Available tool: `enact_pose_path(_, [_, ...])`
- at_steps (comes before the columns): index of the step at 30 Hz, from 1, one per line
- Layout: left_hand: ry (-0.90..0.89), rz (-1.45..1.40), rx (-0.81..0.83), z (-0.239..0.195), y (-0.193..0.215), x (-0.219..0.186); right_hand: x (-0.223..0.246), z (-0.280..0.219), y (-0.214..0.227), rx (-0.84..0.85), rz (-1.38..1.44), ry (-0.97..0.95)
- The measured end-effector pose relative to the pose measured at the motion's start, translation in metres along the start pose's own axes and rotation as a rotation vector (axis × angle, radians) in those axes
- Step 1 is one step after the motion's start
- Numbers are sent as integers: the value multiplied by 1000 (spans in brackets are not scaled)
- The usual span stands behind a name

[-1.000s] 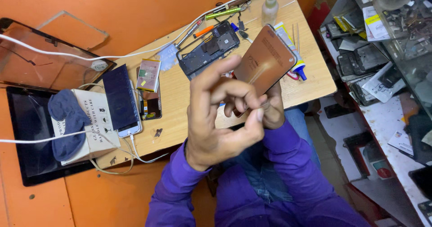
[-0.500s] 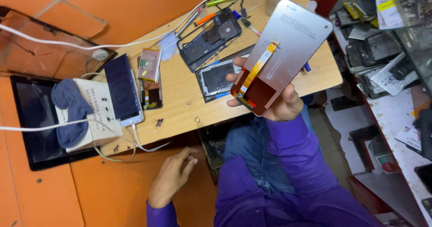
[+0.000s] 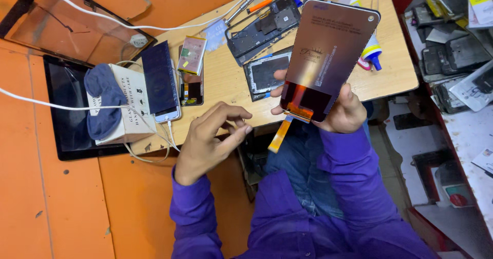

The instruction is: The person applies adhesive around the perimeter of a smartphone chassis, then installs a new screen assembly and a battery into the chassis. The person handles the screen, battery, and chassis, and uses a tube of adhesive and a small tool during the process.

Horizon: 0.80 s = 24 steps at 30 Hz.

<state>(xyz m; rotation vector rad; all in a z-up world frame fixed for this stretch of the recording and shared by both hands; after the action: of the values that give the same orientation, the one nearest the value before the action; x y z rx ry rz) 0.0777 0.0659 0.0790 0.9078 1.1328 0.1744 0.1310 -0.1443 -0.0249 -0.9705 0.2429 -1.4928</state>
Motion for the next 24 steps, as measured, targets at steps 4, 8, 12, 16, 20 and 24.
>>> enact_pose_path(4, [214,-15,102,9,-5,6,2,-4,6,-6,-11,6])
enact_pose_path(8, [149,-5,-153,17,-10,4,-1,-1,7,-88,-84,-1])
enact_pose_path(12, [14,47,-294,40,-16,-3,-2,1,2,-190,-298,-37])
enact_pose_path(16, [-74,165,-341,55,-26,-13,-4,3,-3,-205,-430,28])
enact_pose_path(20, [-103,206,-420,60,-31,-13,-10,1,1,-206,-389,32])
enact_pose_path(24, [-145,262,-485,62,-35,-10,-13,2,1,-187,-446,67])
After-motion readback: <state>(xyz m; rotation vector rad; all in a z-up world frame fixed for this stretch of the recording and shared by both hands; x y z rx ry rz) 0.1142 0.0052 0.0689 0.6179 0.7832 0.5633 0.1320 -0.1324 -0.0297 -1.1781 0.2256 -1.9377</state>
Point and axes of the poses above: each hand's wrist, its own z-axis towards the middle knuckle, its own y-axis out of the back of the hand, x = y × z, the point moved 4 cm from there along z, towards the middle knuckle, and after that the axes turned 11 degrees about x, right-handed, at the moved point
